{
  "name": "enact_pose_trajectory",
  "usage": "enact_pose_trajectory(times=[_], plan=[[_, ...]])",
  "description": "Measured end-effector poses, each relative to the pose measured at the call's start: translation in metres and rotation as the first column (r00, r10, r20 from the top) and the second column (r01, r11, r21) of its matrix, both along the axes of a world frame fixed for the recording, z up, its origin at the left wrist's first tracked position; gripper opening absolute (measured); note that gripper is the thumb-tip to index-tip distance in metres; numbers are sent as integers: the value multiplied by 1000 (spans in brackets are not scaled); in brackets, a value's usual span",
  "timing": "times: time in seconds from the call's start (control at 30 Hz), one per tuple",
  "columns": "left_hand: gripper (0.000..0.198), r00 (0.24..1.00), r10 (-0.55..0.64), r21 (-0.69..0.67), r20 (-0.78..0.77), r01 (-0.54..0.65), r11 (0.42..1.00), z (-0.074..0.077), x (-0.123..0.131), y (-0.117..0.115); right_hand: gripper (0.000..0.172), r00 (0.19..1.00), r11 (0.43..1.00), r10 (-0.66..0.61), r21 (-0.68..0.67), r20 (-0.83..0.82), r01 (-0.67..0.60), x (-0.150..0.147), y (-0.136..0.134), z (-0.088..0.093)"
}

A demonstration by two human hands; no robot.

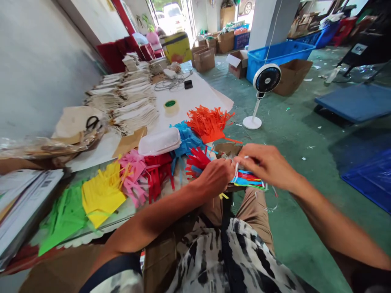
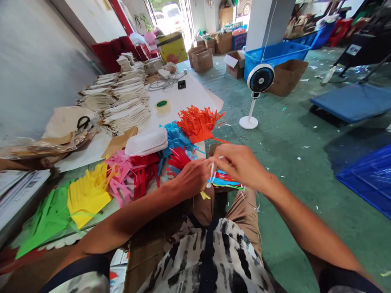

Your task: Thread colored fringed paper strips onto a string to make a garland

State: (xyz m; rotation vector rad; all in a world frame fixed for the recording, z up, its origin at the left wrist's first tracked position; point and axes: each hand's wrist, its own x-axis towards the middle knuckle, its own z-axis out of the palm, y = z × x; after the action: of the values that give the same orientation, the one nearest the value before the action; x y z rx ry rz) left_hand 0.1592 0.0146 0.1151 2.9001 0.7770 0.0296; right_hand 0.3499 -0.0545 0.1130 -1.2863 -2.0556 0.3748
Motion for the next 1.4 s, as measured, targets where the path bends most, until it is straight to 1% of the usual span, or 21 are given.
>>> enact_pose_trajectory(times=[0.07,0.13,0.2,0.27,0.33,0.4,0.43,0.53,0.63,0.67,0.73,0.8,0.87,0.93,1.0,1.07,1.13,1.17,1.27,1.33,1.4], plan=[[20,993,38,-105,112,-26,994,9,-12,2,45,999,1000,-23,-12,-29,23,4,7,-14],[18,952,187,-203,242,-139,969,15,-23,12,44,1000,999,-4,-51,25,5,-8,0,-36],[15,918,281,-169,280,-241,956,14,-28,19,38,997,997,51,-69,62,-47,-28,-15,-47],[14,952,234,-23,197,-235,972,6,-27,17,32,980,985,166,-73,111,-159,-39,-25,-39],[18,993,91,71,75,-96,993,1,-26,8,30,982,984,175,-27,71,-174,-35,-21,-21],[16,997,-44,9,59,44,999,3,-31,1,35,999,999,51,17,-3,-51,-23,-7,-10],[14,993,-49,-46,111,55,997,8,-35,2,38,1000,1000,5,15,-9,-5,-19,0,-10],[16,937,195,-139,289,-161,977,22,-47,15,40,995,997,7,-77,99,1,-27,3,-21],[17,885,379,20,272,-399,917,21,-48,27,33,968,982,168,-120,185,-148,-47,-12,-20],[19,911,353,81,212,-377,923,17,-46,26,32,956,974,217,-109,198,-199,-48,-14,-14],[22,984,160,97,78,-167,981,11,-45,20,32,962,974,224,0,155,-226,-43,-8,-1],[17,995,-52,-13,87,53,998,11,-49,14,34,993,995,47,87,109,-56,-32,7,3],[17,971,-9,-76,237,28,997,16,-58,17,37,992,999,-18,46,129,12,-28,17,-4],[18,917,201,-37,345,-201,979,21,-65,25,36,985,999,35,-1,170,-36,-35,17,-12],[17,907,281,53,313,-311,949,21,-69,29,35,954,980,200,-55,223,-192,-45,11,-10],[21,971,146,48,188,-158,986,20,-70,26,32,947,964,263,-22,184,-264,-49,10,1],[20,986,-30,-102,167,47,994,23,-74,18,34,986,986,131,88,106,-141,-45,18,11],[20,972,-40,-173,233,82,981,27,-77,16,36,993,992,63,107,102,-74,-44,23,12],[17,833,214,-302,511,-59,952,38,-89,22,40,980,986,126,87,155,-140,-56,24,-1],[15,733,344,-271,587,-222,936,39,-95,31,38,959,973,202,75,201,-220,-77,12,-8],[12,767,364,-119,529,-358,926,33,-98,34,37,935,953,265,81,237,-291,-95,-3,1]])
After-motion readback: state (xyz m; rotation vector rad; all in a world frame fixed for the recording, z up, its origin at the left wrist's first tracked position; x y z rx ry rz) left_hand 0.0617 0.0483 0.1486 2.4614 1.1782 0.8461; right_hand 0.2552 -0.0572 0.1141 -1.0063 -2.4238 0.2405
